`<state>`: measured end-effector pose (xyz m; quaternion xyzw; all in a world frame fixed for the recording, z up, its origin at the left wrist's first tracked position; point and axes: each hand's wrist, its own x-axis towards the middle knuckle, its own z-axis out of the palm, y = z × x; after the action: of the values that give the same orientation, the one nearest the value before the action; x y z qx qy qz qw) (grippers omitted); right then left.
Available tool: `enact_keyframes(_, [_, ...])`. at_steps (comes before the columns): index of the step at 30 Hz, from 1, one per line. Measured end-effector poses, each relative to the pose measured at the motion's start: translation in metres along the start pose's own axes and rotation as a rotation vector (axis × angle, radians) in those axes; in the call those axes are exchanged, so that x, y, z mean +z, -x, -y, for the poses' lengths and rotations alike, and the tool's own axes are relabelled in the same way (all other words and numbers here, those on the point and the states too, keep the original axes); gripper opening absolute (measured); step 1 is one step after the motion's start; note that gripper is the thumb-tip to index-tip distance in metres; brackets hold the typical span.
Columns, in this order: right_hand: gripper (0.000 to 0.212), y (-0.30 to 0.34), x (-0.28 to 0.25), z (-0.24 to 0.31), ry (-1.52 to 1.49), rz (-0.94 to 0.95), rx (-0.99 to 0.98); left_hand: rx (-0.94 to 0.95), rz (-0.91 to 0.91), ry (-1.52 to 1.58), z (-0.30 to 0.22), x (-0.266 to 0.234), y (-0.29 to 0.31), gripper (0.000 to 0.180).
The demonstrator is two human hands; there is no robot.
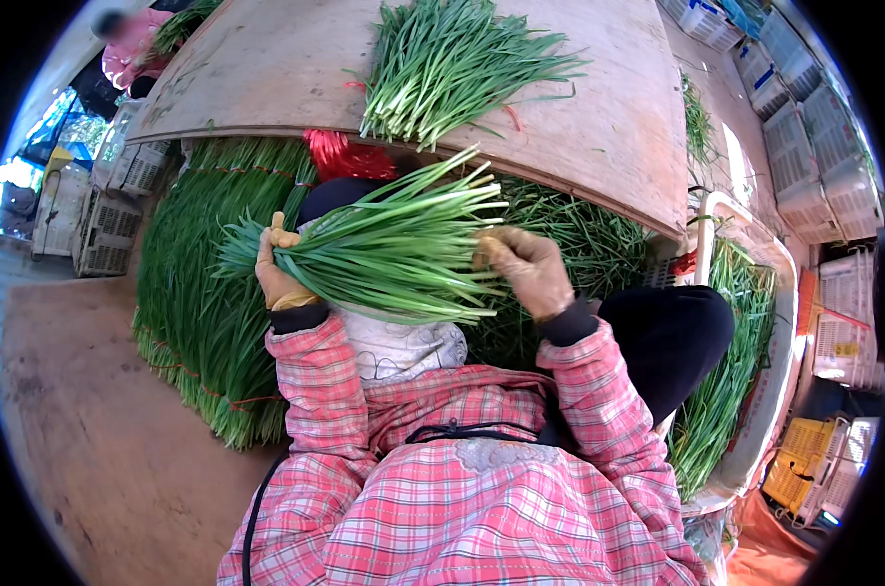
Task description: The person sorts through a bundle of leafy greens by hand, pulling out individual stems, removing debris, and placing the cleaned greens into a pile.
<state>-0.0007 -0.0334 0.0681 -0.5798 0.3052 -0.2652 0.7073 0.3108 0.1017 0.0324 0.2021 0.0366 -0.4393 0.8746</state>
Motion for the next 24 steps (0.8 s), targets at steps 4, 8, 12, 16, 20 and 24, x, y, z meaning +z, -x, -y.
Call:
enact_keyframes(4, [0.021, 0.006, 0.010, 0.006, 0.093, -0.121, 0.035, 0.008, -0.030, -0.011, 0.000, 0.008, 0.004, 0.027])
enact_keyframes(8, [0.018, 0.022, 0.001, 0.001, 0.060, -0.078, 0.065, 0.010, -0.002, -0.018, 0.006, 0.015, 0.009, 0.027])
enact_keyframes(12, [0.015, 0.035, -0.026, 0.000, 0.091, -0.241, 0.052, -0.024, 0.063, -0.030, 0.005, 0.010, 0.005, 0.027])
enact_keyframes(16, [0.016, 0.035, -0.057, 0.004, 1.050, -0.393, -0.267, -0.009, 0.016, 0.040, -0.003, -0.003, 0.000, 0.027])
enact_keyframes(20, [0.029, 0.013, -0.035, 0.008, 0.857, -0.323, -0.471, -0.061, 0.012, 0.082, -0.003, 0.001, 0.003, 0.027])
enact_keyframes(24, [0.028, -0.021, -0.004, 0.007, -0.019, -0.033, 0.064, -0.010, -0.050, 0.037, 0.003, 0.013, 0.006, 0.026])
